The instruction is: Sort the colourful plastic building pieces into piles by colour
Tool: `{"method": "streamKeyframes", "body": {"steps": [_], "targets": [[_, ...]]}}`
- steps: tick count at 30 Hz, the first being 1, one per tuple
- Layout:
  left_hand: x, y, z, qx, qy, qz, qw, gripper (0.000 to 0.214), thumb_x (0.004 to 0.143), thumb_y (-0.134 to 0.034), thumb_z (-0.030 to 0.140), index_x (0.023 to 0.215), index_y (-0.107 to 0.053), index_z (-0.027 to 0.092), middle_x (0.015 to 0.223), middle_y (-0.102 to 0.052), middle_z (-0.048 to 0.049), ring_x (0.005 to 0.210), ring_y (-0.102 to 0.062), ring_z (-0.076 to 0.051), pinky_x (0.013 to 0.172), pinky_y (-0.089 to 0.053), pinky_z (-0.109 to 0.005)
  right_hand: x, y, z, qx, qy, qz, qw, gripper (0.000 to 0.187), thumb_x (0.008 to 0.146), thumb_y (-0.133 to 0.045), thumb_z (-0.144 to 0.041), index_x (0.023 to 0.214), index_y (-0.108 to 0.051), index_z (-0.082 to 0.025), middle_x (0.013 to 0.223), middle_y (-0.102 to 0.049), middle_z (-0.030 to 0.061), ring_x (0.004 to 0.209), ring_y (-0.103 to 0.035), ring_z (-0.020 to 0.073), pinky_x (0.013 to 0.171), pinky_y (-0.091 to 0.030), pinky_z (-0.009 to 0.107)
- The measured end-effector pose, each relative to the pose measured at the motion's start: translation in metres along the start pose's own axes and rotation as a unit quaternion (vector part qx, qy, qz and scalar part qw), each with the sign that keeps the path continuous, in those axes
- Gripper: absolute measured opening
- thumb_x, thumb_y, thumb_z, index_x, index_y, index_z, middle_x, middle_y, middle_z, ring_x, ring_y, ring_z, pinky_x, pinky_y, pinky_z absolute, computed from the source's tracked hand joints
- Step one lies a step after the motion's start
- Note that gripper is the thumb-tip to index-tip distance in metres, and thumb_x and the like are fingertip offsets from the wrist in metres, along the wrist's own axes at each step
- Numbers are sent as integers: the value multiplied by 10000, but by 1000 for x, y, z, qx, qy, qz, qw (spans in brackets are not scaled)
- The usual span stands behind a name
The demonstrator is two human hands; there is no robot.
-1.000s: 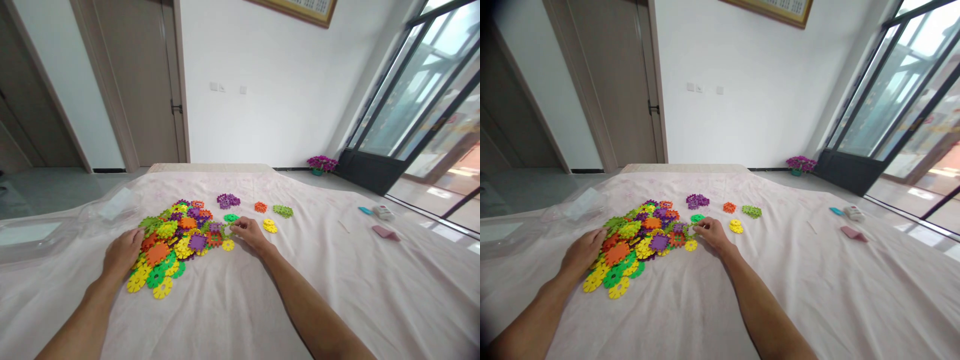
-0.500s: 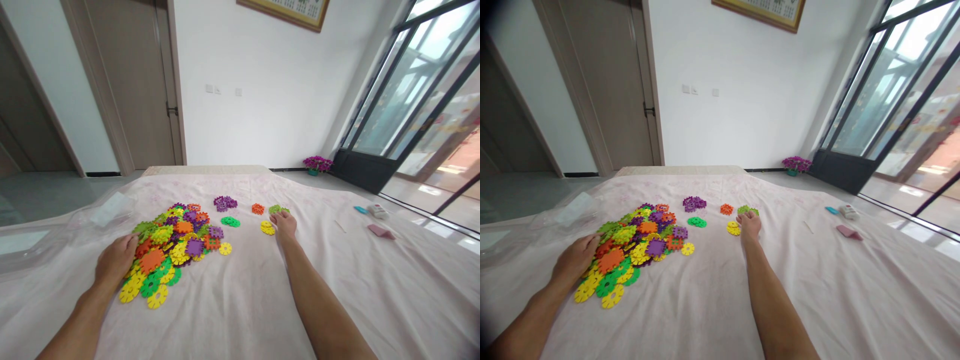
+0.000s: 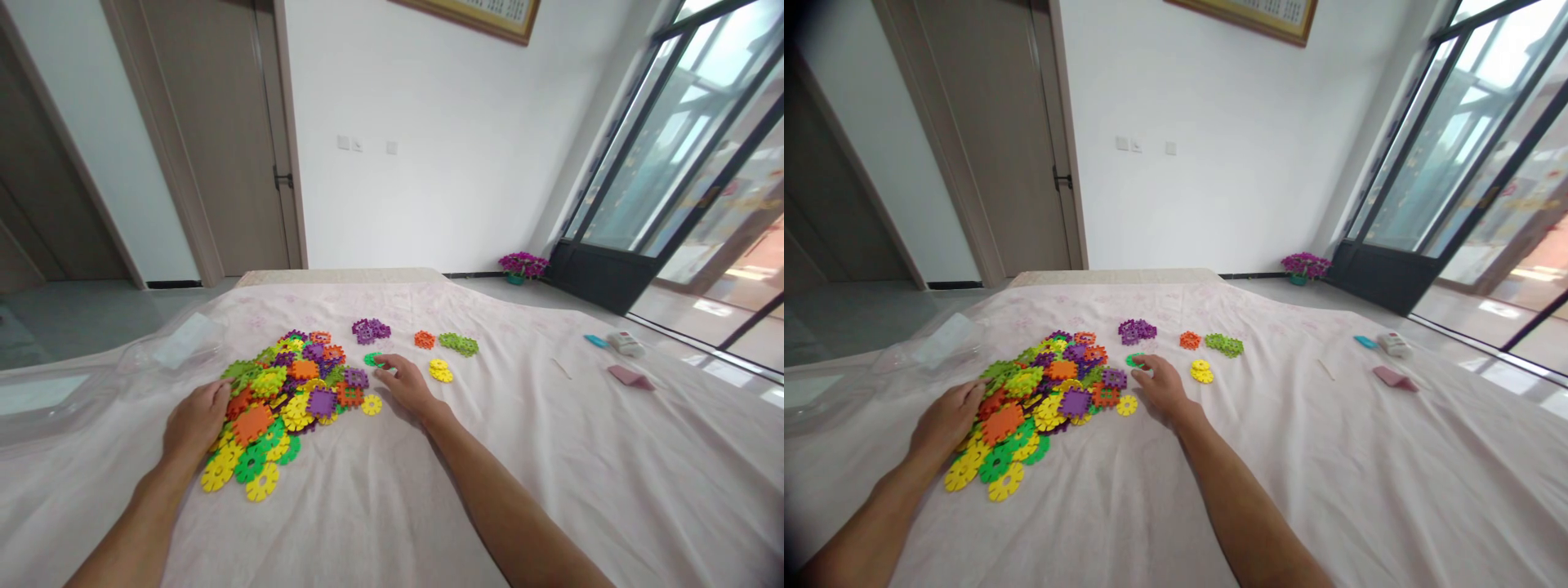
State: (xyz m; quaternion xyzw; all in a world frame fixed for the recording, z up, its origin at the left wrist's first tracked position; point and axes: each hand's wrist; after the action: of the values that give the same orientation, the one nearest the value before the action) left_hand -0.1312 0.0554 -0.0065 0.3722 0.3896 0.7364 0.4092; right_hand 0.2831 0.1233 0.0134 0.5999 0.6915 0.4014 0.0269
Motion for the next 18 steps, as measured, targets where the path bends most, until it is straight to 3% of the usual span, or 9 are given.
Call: {"method": "streamKeyframes", "body": {"steps": [3, 7, 11, 15, 18], "targets": [[0, 0, 0, 0, -2, 1, 1000, 586, 983, -243, 466, 1285, -669, 201, 1385, -627, -121, 1245, -582, -298, 999, -450, -389, -3, -7, -14, -87, 60, -81, 991, 447, 907, -655, -350, 1338, -624, -234, 1256, -687, 101, 1128, -613, 246, 977, -462, 383], [-1, 2, 3, 2, 2, 2, 1000, 596, 979, -238, 459, 1285, -671, 188, 1385, -628, -121, 1255, -579, -297, 1016, -445, -385, -1, -9, -24, -134, 113, -142, 974, 264, 952, -617, -340, 1184, -704, -248, 1080, -733, 65, 1046, -627, 226, 950, -440, 347], [-2, 3, 6, 4, 2, -1, 1000, 609, 979, -220, 452, 1292, -666, 180, 1384, -628, -123, 1258, -578, -296, 1021, -445, -389, 2, -8, -23, -121, 69, -67, 988, 248, 1010, -483, -301, 1029, -718, -225, 997, -721, 64, 954, -622, 198, 867, -440, 300], [-2, 2, 5, 2, -4, 4, 1000, 601, 981, -225, 444, 1284, -668, 172, 1380, -630, -127, 1262, -574, -289, 1034, -435, -382, 5, -3, -15, -63, -39, 53, 996, 310, 972, -455, -299, 778, -672, -193, 809, -688, 44, 784, -607, 174, 720, -429, 263], [-2, 2, 5, 0, -5, 7, 1000, 592, 983, -231, 439, 1286, -665, 174, 1374, -634, -125, 1262, -572, -287, 1037, -430, -383, 9, 3, -9, 27, -144, 56, 988, 334, 901, -506, -326, 609, -591, -188, 602, -606, 3, 579, -551, 133, 552, -377, 228]]}}
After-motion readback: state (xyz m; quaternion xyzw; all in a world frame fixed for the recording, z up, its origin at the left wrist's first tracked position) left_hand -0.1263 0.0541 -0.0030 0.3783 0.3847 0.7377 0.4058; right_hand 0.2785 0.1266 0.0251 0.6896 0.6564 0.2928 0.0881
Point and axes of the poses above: each hand's wrist, its own x-axis towards the middle knuckle, its own y-axis out of the back of the hand, z = x × y
